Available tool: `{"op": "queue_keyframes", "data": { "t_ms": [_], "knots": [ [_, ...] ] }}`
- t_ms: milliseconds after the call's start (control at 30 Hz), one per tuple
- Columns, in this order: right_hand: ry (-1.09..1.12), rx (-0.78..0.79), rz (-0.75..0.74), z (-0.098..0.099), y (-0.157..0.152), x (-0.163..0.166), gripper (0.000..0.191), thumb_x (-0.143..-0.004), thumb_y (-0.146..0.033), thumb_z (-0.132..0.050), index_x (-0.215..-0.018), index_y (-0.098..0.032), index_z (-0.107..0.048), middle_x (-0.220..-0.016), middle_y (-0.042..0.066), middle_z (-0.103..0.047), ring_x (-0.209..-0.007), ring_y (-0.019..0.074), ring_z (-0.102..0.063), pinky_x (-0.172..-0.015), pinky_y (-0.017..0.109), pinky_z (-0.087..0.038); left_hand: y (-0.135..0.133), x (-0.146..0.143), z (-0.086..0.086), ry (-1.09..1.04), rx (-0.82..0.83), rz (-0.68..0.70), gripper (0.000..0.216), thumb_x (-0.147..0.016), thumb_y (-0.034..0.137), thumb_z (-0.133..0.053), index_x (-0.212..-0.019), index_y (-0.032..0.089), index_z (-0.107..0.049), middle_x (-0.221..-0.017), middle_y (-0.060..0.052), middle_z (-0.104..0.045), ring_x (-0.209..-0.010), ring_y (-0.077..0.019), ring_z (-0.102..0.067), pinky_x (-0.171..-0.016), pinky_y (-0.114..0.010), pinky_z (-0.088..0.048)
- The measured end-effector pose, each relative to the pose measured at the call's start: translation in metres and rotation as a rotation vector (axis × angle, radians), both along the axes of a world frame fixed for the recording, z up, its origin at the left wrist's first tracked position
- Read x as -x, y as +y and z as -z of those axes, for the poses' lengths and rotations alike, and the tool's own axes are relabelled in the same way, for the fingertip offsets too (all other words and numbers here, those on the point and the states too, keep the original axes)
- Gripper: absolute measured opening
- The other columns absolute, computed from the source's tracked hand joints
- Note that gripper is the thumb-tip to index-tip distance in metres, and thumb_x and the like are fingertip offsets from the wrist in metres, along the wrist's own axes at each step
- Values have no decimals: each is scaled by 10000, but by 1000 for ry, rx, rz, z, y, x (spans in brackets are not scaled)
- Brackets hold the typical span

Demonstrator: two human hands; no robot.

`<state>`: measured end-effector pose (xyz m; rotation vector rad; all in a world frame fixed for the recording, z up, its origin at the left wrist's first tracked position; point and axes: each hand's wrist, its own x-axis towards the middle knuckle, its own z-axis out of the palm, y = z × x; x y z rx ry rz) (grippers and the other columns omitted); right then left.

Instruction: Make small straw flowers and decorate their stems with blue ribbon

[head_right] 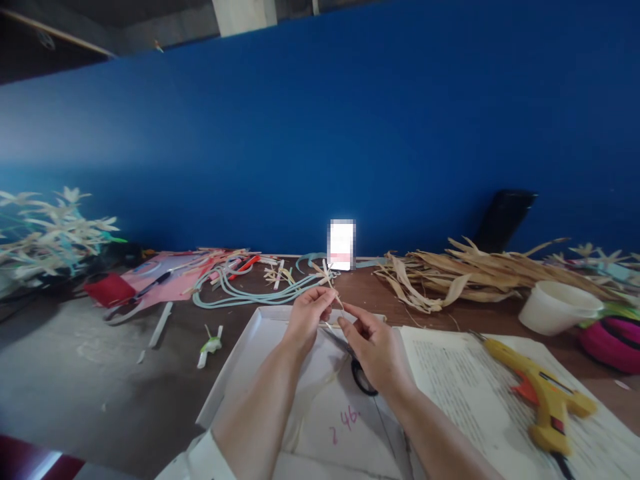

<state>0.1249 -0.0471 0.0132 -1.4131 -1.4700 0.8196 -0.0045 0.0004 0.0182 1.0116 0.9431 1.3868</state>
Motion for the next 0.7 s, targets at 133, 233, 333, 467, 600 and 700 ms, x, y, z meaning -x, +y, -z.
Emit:
{"op": "queue_keyframes", "data": {
  "t_ms": [133,233,333,467,600,700],
  "knots": [
    [45,-1,2,2,0,0,429,-767,-493,-545,-1073,-209,-641,-542,-49,-456,-459,83,-367,-423,207,-283,-1,0,-3,-17,13,4,241,-680,359,-639,-733,124,-633,-625,-9,-547,-499,-48,-383,-453,-174,-272],
    [92,20,-30,0,-1,0,429,-771,-488,-543,-1085,-212,-637,-544,-50,-445,-452,79,-362,-413,206,-273,-2,0,-2,-36,5,-3,247,-681,370,-638,-726,127,-635,-637,-10,-548,-498,-44,-373,-448,-171,-265],
    [143,55,-44,-1,-1,1,436,-766,-484,-552,-1091,-204,-633,-512,-58,-414,-427,72,-331,-394,202,-250,-1,1,-1,-67,-4,-16,249,-679,373,-641,-726,129,-636,-644,-9,-550,-496,-42,-369,-443,-168,-260],
    [137,74,-66,-2,-3,0,424,-760,-479,-557,-1053,-187,-651,-489,-53,-432,-409,68,-320,-379,198,-238,1,2,-1,-79,0,-68,263,-666,382,-652,-725,126,-635,-636,-7,-548,-489,-41,-375,-439,-168,-263],
    [120,74,-125,-5,-7,0,378,-763,-466,-549,-968,-177,-682,-559,-12,-550,-427,70,-375,-381,194,-257,4,5,-1,-113,-2,-148,278,-651,392,-661,-723,127,-620,-683,-21,-579,-494,-42,-389,-430,-167,-259],
    [101,56,-183,-8,-11,-1,345,-780,-454,-538,-934,-184,-688,-668,17,-623,-498,94,-458,-422,199,-311,7,7,0,-123,-1,-183,273,-645,386,-665,-706,126,-608,-695,-26,-591,-488,-40,-385,-424,-166,-255]
  ]
}}
